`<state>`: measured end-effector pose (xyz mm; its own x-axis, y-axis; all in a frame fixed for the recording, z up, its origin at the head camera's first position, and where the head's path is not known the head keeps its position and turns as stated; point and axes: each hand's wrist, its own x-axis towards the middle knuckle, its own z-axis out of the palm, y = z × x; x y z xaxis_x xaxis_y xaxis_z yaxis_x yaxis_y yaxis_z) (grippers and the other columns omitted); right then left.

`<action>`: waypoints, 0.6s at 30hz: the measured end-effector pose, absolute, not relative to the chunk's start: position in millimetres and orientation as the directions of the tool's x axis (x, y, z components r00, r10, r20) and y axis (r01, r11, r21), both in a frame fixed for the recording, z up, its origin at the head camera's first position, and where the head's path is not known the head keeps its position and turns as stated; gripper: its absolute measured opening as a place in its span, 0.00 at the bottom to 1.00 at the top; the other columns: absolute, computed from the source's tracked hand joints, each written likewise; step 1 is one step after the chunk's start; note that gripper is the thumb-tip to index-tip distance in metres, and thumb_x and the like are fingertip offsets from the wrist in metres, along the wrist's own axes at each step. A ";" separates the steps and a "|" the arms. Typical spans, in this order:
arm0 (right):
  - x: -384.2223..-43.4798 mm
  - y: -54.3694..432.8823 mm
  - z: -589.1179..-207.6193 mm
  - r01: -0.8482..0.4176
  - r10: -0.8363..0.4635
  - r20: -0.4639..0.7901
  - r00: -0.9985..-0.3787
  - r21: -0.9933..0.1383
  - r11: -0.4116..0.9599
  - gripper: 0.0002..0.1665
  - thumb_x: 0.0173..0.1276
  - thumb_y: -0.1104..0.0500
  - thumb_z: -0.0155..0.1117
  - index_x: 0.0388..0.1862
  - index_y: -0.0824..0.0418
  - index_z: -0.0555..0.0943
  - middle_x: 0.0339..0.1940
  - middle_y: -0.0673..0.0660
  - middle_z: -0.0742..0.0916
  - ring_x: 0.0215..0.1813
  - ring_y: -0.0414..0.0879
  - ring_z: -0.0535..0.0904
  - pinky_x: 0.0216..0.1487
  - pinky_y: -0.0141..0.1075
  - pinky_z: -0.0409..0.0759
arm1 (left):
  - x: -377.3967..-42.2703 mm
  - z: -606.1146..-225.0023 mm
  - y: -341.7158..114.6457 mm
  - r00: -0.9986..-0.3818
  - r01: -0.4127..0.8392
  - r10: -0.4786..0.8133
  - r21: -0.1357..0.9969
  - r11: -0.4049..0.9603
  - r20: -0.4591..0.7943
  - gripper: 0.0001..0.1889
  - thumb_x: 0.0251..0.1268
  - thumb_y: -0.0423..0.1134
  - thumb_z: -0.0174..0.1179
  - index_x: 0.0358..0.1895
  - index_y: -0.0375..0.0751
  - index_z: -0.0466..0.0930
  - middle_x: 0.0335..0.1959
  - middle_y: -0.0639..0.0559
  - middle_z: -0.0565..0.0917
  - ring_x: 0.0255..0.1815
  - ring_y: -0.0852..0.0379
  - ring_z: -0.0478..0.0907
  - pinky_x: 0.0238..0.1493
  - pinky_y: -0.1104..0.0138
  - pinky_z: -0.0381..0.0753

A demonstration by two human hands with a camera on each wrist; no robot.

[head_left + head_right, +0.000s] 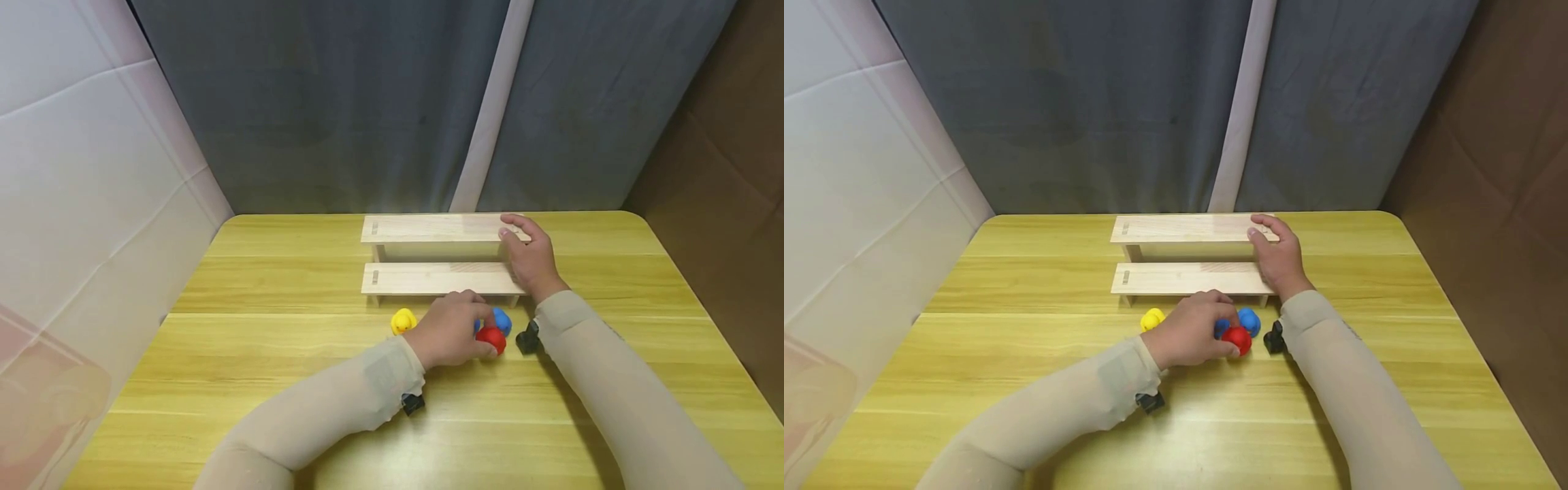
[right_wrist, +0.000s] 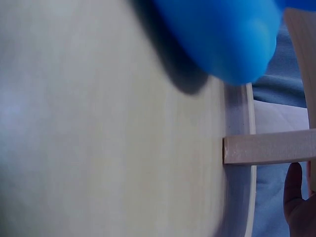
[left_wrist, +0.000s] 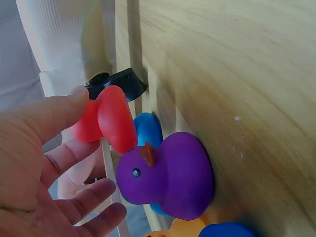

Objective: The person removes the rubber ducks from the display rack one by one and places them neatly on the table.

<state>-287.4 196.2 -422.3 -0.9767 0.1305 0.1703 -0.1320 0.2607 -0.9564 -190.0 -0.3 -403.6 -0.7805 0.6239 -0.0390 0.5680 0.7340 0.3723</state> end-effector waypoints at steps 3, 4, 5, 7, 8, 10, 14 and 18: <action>-294.1 199.8 -431.4 -0.135 0.138 0.176 -0.975 -0.954 0.266 0.24 0.80 0.53 0.61 0.70 0.57 0.81 0.76 0.54 0.78 0.41 0.36 0.76 0.49 0.25 0.75 | -190.6 -403.9 -0.1 -0.782 0.558 0.621 0.385 0.735 -0.050 0.13 0.60 0.56 0.76 0.42 0.58 0.87 0.58 0.56 0.83 0.56 0.54 0.77 0.58 0.61 0.75; -296.9 201.2 -435.2 -0.136 0.142 0.179 -0.974 -0.954 0.266 0.24 0.80 0.52 0.61 0.70 0.56 0.81 0.76 0.53 0.78 0.40 0.36 0.76 0.49 0.25 0.76 | -190.8 -404.1 0.1 -0.783 0.554 0.619 0.390 0.736 -0.055 0.13 0.60 0.56 0.76 0.42 0.57 0.87 0.58 0.56 0.83 0.56 0.54 0.77 0.57 0.62 0.75; -299.2 202.5 -438.6 -0.138 0.143 0.181 -0.973 -0.954 0.266 0.24 0.80 0.51 0.62 0.70 0.55 0.81 0.76 0.52 0.78 0.41 0.36 0.76 0.49 0.25 0.76 | -191.0 -404.2 0.3 -0.784 0.550 0.618 0.393 0.737 -0.061 0.13 0.60 0.56 0.76 0.42 0.57 0.87 0.57 0.56 0.82 0.55 0.54 0.77 0.56 0.62 0.75; -301.9 204.0 -442.4 -0.144 0.144 0.186 -0.972 -0.954 0.261 0.24 0.80 0.51 0.62 0.70 0.54 0.81 0.76 0.51 0.78 0.40 0.36 0.77 0.48 0.25 0.76 | -191.3 -404.4 0.7 -0.785 0.542 0.615 0.398 0.740 -0.075 0.13 0.60 0.56 0.77 0.41 0.57 0.87 0.57 0.57 0.82 0.55 0.55 0.76 0.56 0.62 0.75; -301.6 203.6 -441.8 -0.143 0.142 0.184 -0.972 -0.955 0.262 0.24 0.80 0.51 0.62 0.70 0.55 0.81 0.76 0.52 0.78 0.40 0.37 0.76 0.48 0.25 0.76 | -191.5 -404.8 1.0 -0.785 0.541 0.615 0.394 0.742 -0.080 0.13 0.60 0.56 0.77 0.41 0.58 0.87 0.56 0.57 0.82 0.55 0.55 0.76 0.56 0.61 0.74; -295.5 200.6 -433.3 -0.142 0.135 0.181 -0.974 -0.956 0.256 0.24 0.80 0.52 0.62 0.70 0.57 0.81 0.76 0.53 0.78 0.40 0.39 0.77 0.48 0.25 0.76 | -192.0 -405.5 1.6 -0.783 0.544 0.616 0.383 0.746 -0.088 0.13 0.60 0.57 0.77 0.40 0.58 0.87 0.56 0.57 0.82 0.56 0.55 0.76 0.56 0.61 0.74; -280.4 193.5 -412.5 -0.134 0.119 0.167 -0.979 -0.959 0.248 0.24 0.80 0.56 0.61 0.70 0.62 0.80 0.77 0.57 0.77 0.41 0.40 0.77 0.48 0.25 0.76 | -192.7 -406.6 2.3 -0.777 0.557 0.622 0.359 0.749 -0.092 0.13 0.60 0.57 0.77 0.39 0.58 0.86 0.57 0.56 0.82 0.58 0.54 0.77 0.58 0.60 0.75; -278.2 192.7 -409.6 -0.131 0.119 0.162 -0.980 -0.963 0.235 0.24 0.79 0.56 0.61 0.69 0.62 0.80 0.76 0.58 0.78 0.41 0.41 0.77 0.47 0.26 0.76 | -193.2 -407.2 2.4 -0.774 0.565 0.626 0.345 0.750 -0.094 0.13 0.60 0.57 0.77 0.40 0.59 0.87 0.58 0.56 0.83 0.60 0.53 0.77 0.61 0.59 0.75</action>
